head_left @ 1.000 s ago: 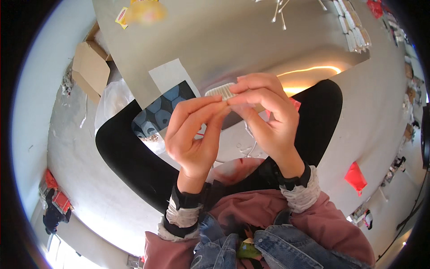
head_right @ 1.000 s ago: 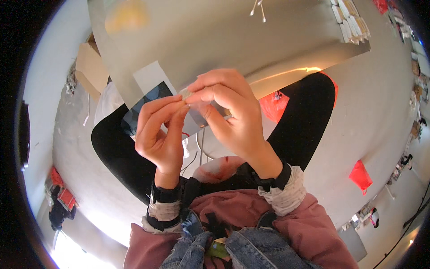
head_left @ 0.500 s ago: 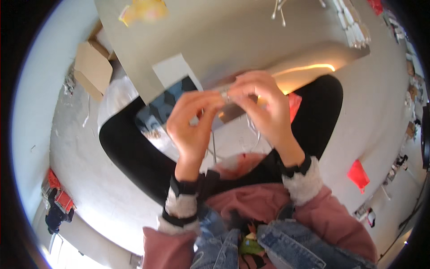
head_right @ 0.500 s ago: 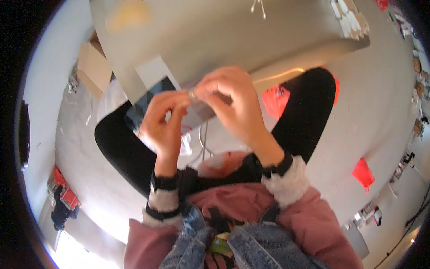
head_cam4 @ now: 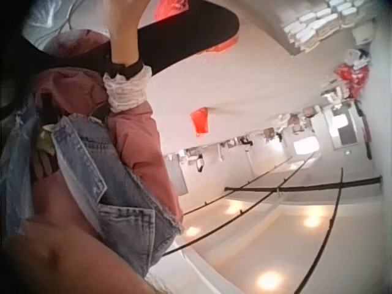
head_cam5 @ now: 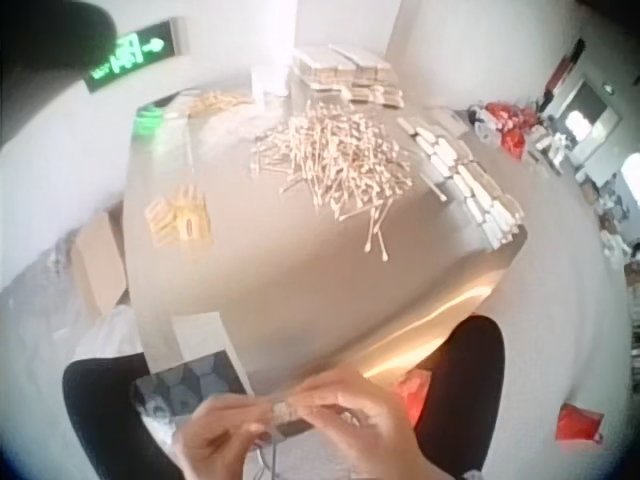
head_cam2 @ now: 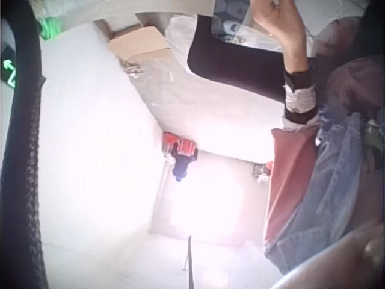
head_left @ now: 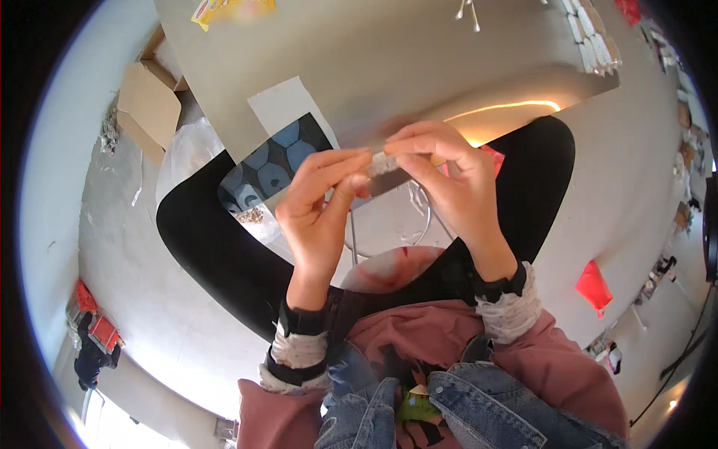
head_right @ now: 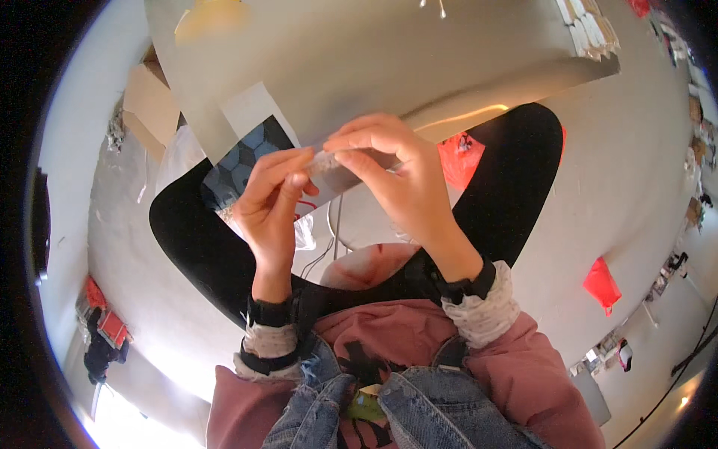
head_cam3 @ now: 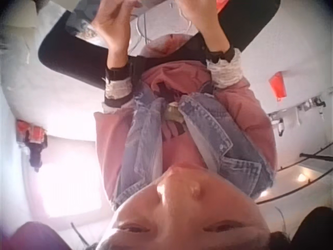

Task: Manually organizing and packing cotton swabs into small plastic bags.

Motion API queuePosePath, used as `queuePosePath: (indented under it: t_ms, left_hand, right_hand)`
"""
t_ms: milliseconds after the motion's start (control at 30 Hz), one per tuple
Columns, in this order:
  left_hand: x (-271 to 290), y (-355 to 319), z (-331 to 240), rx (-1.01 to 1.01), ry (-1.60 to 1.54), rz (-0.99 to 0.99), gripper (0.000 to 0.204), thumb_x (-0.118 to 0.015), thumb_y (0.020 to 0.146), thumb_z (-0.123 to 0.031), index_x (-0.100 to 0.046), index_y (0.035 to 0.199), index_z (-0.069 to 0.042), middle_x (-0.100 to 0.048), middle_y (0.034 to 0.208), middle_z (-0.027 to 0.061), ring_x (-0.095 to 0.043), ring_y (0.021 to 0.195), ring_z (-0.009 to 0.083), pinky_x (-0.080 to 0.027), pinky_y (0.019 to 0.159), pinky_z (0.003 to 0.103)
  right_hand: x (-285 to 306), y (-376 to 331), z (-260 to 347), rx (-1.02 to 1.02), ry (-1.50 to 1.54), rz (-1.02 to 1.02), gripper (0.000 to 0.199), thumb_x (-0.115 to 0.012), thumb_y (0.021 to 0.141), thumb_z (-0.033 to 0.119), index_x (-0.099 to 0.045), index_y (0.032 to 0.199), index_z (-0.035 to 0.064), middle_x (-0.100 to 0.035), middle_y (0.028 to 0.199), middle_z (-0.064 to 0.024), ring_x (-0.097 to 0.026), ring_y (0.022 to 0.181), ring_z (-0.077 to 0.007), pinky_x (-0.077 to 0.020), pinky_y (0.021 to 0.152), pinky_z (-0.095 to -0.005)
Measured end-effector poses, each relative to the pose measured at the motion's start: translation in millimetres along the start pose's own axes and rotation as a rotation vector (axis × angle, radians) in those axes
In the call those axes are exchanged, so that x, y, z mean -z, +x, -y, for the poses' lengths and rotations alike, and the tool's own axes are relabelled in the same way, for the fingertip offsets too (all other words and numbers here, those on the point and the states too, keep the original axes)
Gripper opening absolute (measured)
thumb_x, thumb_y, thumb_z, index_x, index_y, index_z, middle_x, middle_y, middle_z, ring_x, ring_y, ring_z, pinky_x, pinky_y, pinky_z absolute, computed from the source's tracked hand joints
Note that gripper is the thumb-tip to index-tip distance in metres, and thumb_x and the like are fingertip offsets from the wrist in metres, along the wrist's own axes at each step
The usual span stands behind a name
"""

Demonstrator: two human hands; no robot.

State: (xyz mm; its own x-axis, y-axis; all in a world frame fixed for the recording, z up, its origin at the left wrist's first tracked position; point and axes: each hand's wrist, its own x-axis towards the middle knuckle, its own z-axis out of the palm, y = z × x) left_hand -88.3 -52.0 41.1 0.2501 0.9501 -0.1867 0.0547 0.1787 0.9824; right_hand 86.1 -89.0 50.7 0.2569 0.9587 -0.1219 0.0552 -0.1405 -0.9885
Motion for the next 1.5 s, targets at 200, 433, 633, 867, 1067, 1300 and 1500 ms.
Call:
queuePosePath:
  t_ms: [200, 433, 633, 867, 1067, 1300, 1500]
  left_hand:
    - [-0.9, -4.1, -5.9, 0.128, -0.123, 0.095, 0.037, -0.073, 0.079, 0.010, -0.070, 0.115, 0.001, -0.069, 0.113, 0.0102, -0.066, 0.085, 0.0133, -0.055, 0.066, 0.023]
    - [-0.1, -17.9, -18.4, 0.112, -0.252, 0.120, 0.038, -0.067, 0.077, 0.018, -0.069, 0.113, 0.004, -0.067, 0.114, 0.0136, -0.066, 0.101, 0.0197, -0.060, 0.076, 0.028]
    - [1.7, -15.9, -23.9, -0.080, -0.172, 0.138, 0.038, -0.072, 0.074, 0.015, -0.071, 0.111, 0.002, -0.069, 0.116, 0.0160, -0.066, 0.107, 0.0256, -0.052, 0.092, 0.033]
    - [-0.4, -17.2, -24.6, -0.168, -0.145, 0.139, 0.036, -0.074, 0.075, 0.011, -0.072, 0.109, 0.001, -0.069, 0.116, 0.0161, -0.066, 0.109, 0.0263, -0.051, 0.094, 0.034]
    - [-3.0, -16.9, -25.0, -0.127, -0.187, 0.134, 0.035, -0.073, 0.076, 0.011, -0.072, 0.110, 0.002, -0.069, 0.115, 0.0152, -0.065, 0.108, 0.0251, -0.050, 0.095, 0.034]
    - [-12.0, -16.9, -25.9, 0.078, -0.326, 0.047, 0.051, -0.074, 0.083, 0.005, -0.053, 0.130, 0.005, -0.062, 0.126, 0.0150, -0.063, 0.110, 0.0228, -0.049, 0.097, 0.035]
    - [-27.9, 3.3, -5.7, 0.347, -0.439, -0.003, 0.035, -0.067, 0.093, -0.002, -0.052, 0.124, 0.007, -0.062, 0.119, 0.0140, -0.065, 0.102, 0.0160, -0.052, 0.090, 0.027]
  right_hand:
    - [6.3, -4.4, 20.6, -0.105, 0.202, 0.084, 0.014, -0.067, 0.093, 0.004, -0.072, 0.105, -0.0017, -0.069, 0.111, -0.0115, -0.064, 0.102, -0.0169, -0.0494, 0.089, -0.0286]
    - [6.0, -16.4, 44.7, -0.108, 0.177, 0.137, 0.033, -0.067, 0.091, 0.003, -0.062, 0.121, -0.0083, -0.066, 0.117, -0.0179, -0.063, 0.110, -0.0238, -0.0479, 0.098, -0.0372]
    - [16.8, -14.4, 31.9, 0.133, 0.001, 0.196, 0.025, -0.067, 0.084, -0.002, -0.068, 0.109, 0.0007, -0.068, 0.115, -0.0114, -0.063, 0.106, -0.0227, -0.0471, 0.093, -0.0337]
    - [15.5, -12.5, 34.1, 0.192, -0.070, 0.194, 0.035, -0.061, 0.074, -0.007, -0.069, 0.107, 0.0014, -0.069, 0.111, -0.0128, -0.063, 0.103, -0.0278, -0.0468, 0.095, -0.0369]
    - [15.9, -12.8, 41.3, 0.231, -0.153, 0.179, 0.036, -0.064, 0.071, -0.006, -0.069, 0.106, 0.0021, -0.068, 0.107, -0.0128, -0.063, 0.100, -0.0285, -0.0478, 0.091, -0.0375]
    - [10.5, -14.4, 36.9, 0.375, -0.483, 0.004, 0.037, -0.074, 0.067, -0.003, -0.070, 0.103, 0.0049, -0.067, 0.099, -0.0080, -0.062, 0.089, -0.0273, -0.0482, 0.077, -0.0372]
    - [4.0, -3.6, -0.1, 0.561, -0.841, -0.077, 0.039, -0.073, 0.067, -0.003, -0.069, 0.104, 0.0096, -0.062, 0.096, -0.0059, -0.060, 0.088, -0.0279, -0.0462, 0.075, -0.0389]
